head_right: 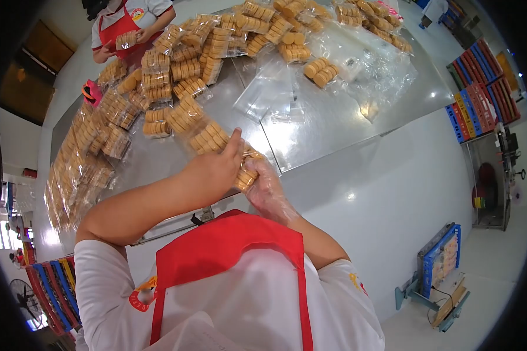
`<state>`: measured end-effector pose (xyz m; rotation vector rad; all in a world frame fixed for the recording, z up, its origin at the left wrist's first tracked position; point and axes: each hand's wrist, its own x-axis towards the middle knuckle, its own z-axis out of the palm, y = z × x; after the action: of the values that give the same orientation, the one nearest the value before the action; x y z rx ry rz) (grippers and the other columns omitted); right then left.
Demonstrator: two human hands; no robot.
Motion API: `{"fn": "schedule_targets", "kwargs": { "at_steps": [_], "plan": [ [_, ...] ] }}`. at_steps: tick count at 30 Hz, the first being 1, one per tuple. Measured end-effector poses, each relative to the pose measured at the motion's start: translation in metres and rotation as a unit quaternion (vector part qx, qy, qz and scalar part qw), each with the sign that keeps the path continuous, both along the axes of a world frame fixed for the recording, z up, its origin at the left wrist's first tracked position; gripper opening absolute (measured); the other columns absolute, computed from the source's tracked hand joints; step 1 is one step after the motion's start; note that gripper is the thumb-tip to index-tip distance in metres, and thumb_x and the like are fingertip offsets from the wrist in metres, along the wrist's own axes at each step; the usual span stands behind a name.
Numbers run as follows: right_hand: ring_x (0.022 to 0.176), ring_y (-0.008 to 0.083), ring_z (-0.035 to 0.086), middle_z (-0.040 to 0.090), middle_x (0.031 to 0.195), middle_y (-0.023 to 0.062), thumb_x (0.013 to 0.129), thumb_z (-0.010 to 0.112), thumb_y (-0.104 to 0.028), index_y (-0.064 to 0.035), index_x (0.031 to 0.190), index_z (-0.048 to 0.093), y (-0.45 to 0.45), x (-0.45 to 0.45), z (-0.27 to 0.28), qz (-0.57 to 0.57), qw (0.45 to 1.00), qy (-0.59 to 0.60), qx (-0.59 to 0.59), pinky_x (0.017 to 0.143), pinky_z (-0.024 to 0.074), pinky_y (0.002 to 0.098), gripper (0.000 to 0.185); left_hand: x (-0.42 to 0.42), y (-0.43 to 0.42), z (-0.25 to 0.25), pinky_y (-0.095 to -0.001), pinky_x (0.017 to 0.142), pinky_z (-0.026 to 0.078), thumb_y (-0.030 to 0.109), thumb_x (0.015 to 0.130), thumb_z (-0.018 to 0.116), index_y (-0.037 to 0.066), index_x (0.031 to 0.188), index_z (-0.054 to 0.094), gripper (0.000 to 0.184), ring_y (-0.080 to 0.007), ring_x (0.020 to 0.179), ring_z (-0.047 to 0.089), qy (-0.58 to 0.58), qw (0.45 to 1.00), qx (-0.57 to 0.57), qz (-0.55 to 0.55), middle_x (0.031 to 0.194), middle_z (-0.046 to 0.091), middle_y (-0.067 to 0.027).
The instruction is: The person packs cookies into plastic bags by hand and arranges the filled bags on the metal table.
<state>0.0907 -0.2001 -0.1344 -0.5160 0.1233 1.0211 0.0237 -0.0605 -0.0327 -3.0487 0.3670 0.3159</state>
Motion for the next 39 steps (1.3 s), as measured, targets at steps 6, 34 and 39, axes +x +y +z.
{"fn": "schedule_targets", "kwargs": {
  "at_steps": [6,34,39],
  "plan": [
    [0.117,0.0231,0.058,0.056,0.128,0.0128,0.095,0.059,-0.025,-0.0018,0.139,0.041,0.011,0.005,-0.001,-0.011,0.997,0.062,-0.035,0.097,0.0499,0.0361,0.053,0.026,-0.024,0.027,-0.0394,0.069,0.058,0.003,0.077,0.060,-0.018,0.132,0.045,0.060,-0.0396,0.087,0.069,0.111,0.987,-0.095,0.063,0.152,0.024,-0.0374],
    [0.112,0.0328,0.061,0.058,0.129,0.0206,0.081,0.068,-0.012,-0.0060,0.131,0.055,0.058,-0.023,0.106,-0.121,0.628,-0.479,-0.601,0.094,0.0484,0.0435,0.052,0.034,-0.052,0.016,-0.0464,0.070,0.055,0.011,0.079,0.063,-0.011,0.132,0.050,0.059,-0.0334,0.082,0.071,0.047,0.966,-0.166,0.193,0.119,0.063,-0.0232],
    [0.081,0.0359,0.063,0.068,0.091,0.0153,0.084,0.067,-0.011,-0.0024,0.101,0.065,0.009,0.042,0.117,0.194,0.702,-0.660,-0.186,0.071,0.0499,0.0464,0.019,0.017,0.016,0.052,-0.0425,0.087,0.053,0.010,0.077,0.062,-0.003,0.126,0.058,0.052,-0.0361,0.109,0.062,-0.177,0.922,-0.286,0.192,0.132,0.058,-0.0170]
  ]
}}
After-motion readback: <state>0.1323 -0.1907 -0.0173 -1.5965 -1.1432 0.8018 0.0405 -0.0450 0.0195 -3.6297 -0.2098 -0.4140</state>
